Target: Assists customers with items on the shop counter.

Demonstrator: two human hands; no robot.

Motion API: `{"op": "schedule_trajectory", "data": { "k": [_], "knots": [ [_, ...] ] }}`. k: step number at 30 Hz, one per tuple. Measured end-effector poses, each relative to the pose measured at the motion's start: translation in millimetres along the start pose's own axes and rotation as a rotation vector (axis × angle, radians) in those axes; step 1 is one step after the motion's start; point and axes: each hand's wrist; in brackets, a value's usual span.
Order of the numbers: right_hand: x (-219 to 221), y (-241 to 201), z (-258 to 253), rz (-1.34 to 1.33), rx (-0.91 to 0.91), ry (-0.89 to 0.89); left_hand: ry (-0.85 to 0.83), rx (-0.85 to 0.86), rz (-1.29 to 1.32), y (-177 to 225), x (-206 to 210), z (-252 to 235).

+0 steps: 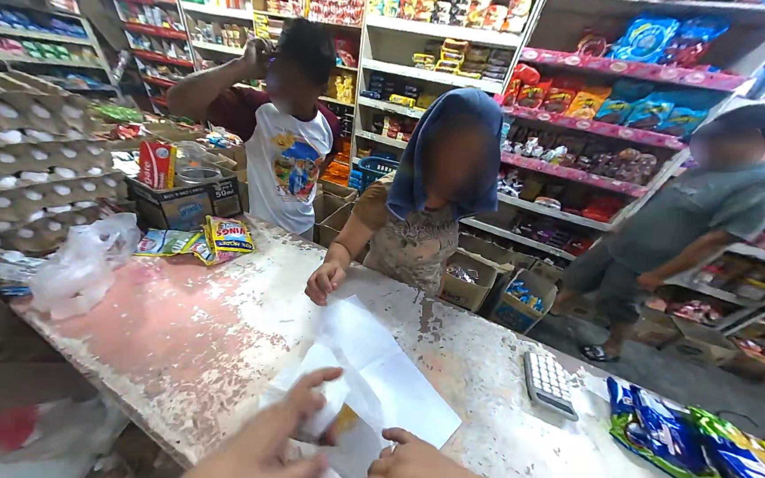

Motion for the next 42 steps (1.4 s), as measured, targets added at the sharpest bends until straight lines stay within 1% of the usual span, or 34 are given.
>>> {"op": "schedule_trajectory", "data": {
  "k": [2,3,4,6,8,9,10,11,13,15,16,17,20,22,24,27,31,33,37,39,42],
  "knots": [
    [-8.2,0.8,-0.8,0.003,-0.018,0.348,-0.129,-0.016,-0.053,9.2,27.0,-12.8],
    [-7.4,6.6,-3.8,0.030,-0.021,0.512,-0.166,-0.037,-0.049,10.3,36.1,-18.7],
    [-3.5,14.5,-7.1,0.028,-0.025,0.647,-0.162,-0.056,-0.014,7.3,41.9,-24.1],
    [13.4,27.5,-10.3,-0.127,-0.008,0.870,-0.064,-0.103,0.147,-0.1,40.5,-36.3],
    [40.9,37.7,-6.9,-0.204,0.118,1.020,0.102,-0.173,0.302,7.8,21.9,-53.3],
    [57.4,42.9,-3.3,-0.196,0.200,1.051,0.182,-0.186,0.314,15.6,7.9,-64.9],
    [74.2,47.6,2.7,-0.184,0.281,1.024,0.252,-0.195,0.302,23.5,-6.1,-78.2],
    [90.5,51.6,10.1,-0.196,0.353,0.952,0.307,-0.202,0.287,31.8,-18.3,-93.0],
    [123.3,59.8,21.6,-0.249,0.443,0.830,0.384,-0.250,0.244,50.2,-33.8,-125.9],
    [152.2,69.7,27.9,-0.279,0.479,0.779,0.375,-0.273,0.225,59.9,-33.6,-159.3],
    [159.2,76.3,30.0,-0.285,0.487,0.750,0.366,-0.262,0.230,61.9,-31.2,-175.2],
    [161.2,82.4,31.1,-0.303,0.490,0.744,0.357,-0.246,0.235,63.4,-29.7,-190.2],
    [155.9,94.7,34.2,-0.383,0.533,0.835,0.369,-0.217,0.226,68.3,-27.0,-225.4],
    [151.9,97.3,34.4,-0.472,0.589,0.824,0.413,-0.236,0.210,73.5,-25.1,-240.0],
    [151.8,97.8,34.1,-0.506,0.599,0.796,0.400,-0.252,0.247,68.2,-24.3,-251.1],
    [155.8,98.5,32.7,-0.486,0.574,0.799,0.362,-0.274,0.319,48.2,-14.0,-261.5],
    [156.9,99.1,33.5,-0.484,0.563,0.807,0.323,-0.324,0.339,23.6,11.3,-258.9],
    [158.2,99.2,33.2,-0.482,0.561,0.806,0.330,-0.319,0.360,13.4,18.1,-256.4],
    [158.7,98.6,34.2,-0.504,0.561,0.788,0.377,-0.263,0.373,-1.3,17.0,-249.9],
    [159.3,99.4,34.1,-0.507,0.567,0.788,0.387,-0.206,0.298,-17.2,19.3,-245.7],
    [157.6,100.4,35.3,-0.526,0.576,0.765,0.342,-0.096,0.136,-51.4,25.1,-234.0]
  ]
}}
Point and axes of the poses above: each hand's wrist, its own z-axis away from the middle knuckle, its own x-axis out of the palm, y = z × x, and after that the axes turned 4 degrees about x, right-handed
